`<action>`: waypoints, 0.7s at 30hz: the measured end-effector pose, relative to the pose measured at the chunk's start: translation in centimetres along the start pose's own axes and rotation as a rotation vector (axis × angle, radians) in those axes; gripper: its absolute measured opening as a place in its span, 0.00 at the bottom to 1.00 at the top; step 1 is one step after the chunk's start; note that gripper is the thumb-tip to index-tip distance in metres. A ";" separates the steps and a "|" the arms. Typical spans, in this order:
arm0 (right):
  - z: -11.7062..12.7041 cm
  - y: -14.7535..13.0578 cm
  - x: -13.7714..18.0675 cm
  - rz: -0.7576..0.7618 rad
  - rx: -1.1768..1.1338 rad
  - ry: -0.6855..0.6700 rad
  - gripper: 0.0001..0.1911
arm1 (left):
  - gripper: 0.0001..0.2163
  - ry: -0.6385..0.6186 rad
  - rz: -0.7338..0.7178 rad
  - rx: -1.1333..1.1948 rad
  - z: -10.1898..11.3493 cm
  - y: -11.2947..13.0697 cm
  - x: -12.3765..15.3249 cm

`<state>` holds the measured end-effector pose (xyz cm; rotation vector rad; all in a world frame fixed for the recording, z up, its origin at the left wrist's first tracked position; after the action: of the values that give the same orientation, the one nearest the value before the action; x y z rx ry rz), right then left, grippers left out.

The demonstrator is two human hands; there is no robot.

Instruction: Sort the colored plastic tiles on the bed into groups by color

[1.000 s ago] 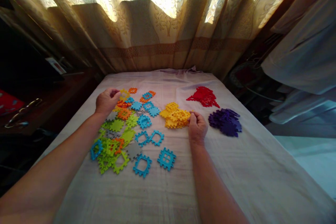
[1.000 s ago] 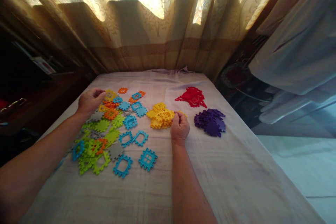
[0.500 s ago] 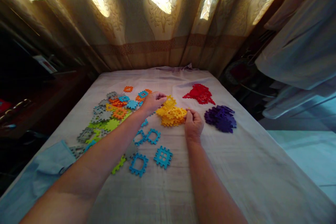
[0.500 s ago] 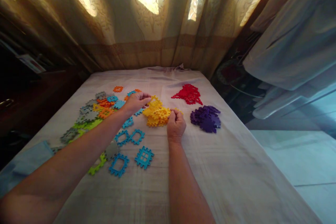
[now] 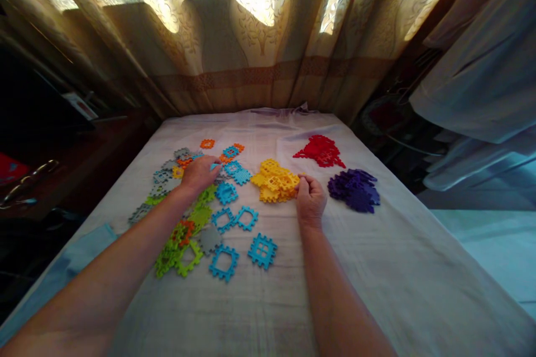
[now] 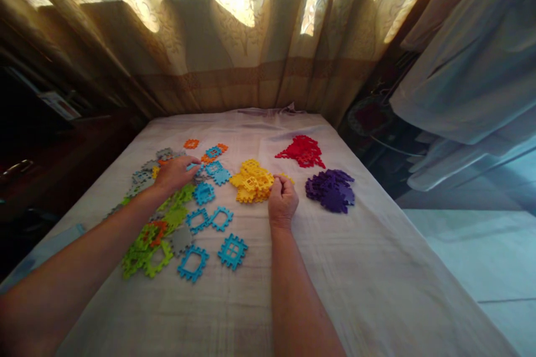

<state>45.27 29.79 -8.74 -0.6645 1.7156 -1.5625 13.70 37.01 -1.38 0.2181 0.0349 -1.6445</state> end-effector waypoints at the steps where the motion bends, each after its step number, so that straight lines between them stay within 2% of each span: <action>1: 0.0 0.0 0.0 -0.001 0.001 -0.001 0.21 | 0.16 0.008 0.055 -0.041 0.3 -2.1 0.1; 5: 0.0 -0.1 0.0 0.005 0.008 0.004 0.22 | 0.18 -0.038 0.221 -0.170 0.9 -9.2 0.4; 8: 0.0 -0.2 0.0 0.009 0.016 0.005 0.22 | 0.20 -0.163 0.230 -0.219 0.1 -12.0 0.6; 15: 0.1 -0.3 0.1 0.019 0.038 0.000 0.22 | 0.24 -0.308 0.226 -0.342 -0.9 -13.4 0.4; 21: 0.0 0.0 0.0 0.010 0.035 -0.008 0.22 | 0.18 -0.299 0.230 -0.309 0.3 -13.3 0.2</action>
<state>45.28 29.77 -8.70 -0.6425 1.6791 -1.5771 0.47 37.95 -2.54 -0.2523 0.0353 -1.4054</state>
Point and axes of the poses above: each hand's wrist, its own x-axis away from the middle knuckle, its own z-axis out of the back of the hand, y = z × x, the point moved 7 cm from there along -x, towards the middle knuckle, and after that the axes turned 4 degrees about -x, right-handed, at the moved point
